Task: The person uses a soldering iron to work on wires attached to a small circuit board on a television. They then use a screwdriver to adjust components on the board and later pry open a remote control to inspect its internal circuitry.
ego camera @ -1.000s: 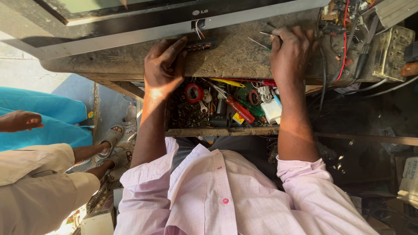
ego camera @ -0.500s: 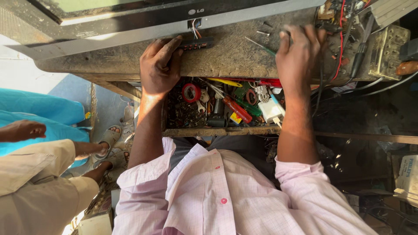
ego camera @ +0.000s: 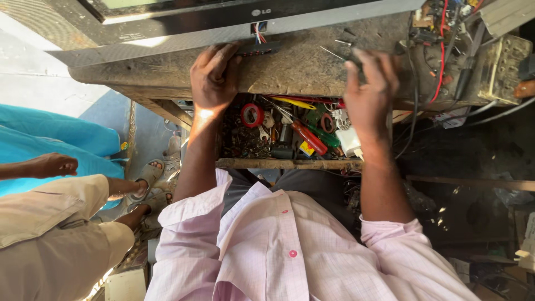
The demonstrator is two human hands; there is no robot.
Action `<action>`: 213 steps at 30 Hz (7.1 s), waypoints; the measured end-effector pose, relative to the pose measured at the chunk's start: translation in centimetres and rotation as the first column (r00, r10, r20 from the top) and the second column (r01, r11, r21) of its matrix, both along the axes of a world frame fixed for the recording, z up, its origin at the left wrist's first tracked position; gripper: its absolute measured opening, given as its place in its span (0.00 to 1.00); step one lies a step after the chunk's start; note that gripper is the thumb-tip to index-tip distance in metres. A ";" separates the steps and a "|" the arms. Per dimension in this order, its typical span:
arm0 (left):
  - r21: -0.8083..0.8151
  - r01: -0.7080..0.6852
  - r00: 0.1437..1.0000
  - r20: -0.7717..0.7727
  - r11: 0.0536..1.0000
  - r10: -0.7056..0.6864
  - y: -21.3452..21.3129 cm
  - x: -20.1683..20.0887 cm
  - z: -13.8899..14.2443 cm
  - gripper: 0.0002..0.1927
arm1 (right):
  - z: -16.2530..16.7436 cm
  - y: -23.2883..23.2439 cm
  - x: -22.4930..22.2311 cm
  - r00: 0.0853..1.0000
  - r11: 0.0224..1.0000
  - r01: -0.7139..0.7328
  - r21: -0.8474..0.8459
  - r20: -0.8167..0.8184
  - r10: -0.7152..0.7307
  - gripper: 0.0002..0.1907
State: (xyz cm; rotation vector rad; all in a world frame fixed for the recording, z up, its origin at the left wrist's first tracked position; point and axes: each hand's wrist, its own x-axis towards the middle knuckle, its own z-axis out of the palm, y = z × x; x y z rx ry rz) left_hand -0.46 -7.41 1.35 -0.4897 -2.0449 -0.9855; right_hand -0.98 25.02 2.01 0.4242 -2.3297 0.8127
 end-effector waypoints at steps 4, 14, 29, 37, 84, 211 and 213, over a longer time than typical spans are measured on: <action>0.050 0.016 0.999 0.039 0.999 -0.018 0.3 0.4 0.3 0.12 | -1.0 -0.3 -1.0 0.991 0.976 0.123 0.177 0.023 -0.129 0.10; 0.035 0.008 0.998 0.056 0.999 -0.010 0.5 0.8 1.0 0.12 | 0.3 -0.1 -6.0 0.975 0.878 0.198 0.435 0.007 -0.223 0.07; 0.013 0.027 0.999 0.026 1.000 -0.028 -0.4 0.3 -0.2 0.11 | 0.7 -0.8 -7.9 0.989 0.883 0.145 0.446 -0.041 -0.141 0.05; 0.049 0.074 0.997 0.028 0.996 -0.075 -0.3 -0.4 -0.3 0.09 | -0.3 -5.4 -3.3 0.947 0.935 -0.108 -0.337 0.251 0.200 0.10; 0.130 0.107 0.984 0.125 0.986 -0.124 -0.6 -0.2 0.0 0.10 | -1.7 -10.8 -2.3 0.957 0.949 -0.207 -0.237 0.151 0.247 0.05; 0.213 0.112 0.960 0.228 0.971 -0.161 2.0 0.5 4.2 0.18 | 2.1 -14.1 -2.2 0.999 0.999 -0.052 -0.012 -0.004 0.052 0.09; 0.245 0.124 0.956 0.229 0.962 -0.182 2.1 0.5 4.3 0.18 | 2.2 -14.1 -2.0 0.991 0.996 -0.084 -0.016 -0.105 0.082 0.10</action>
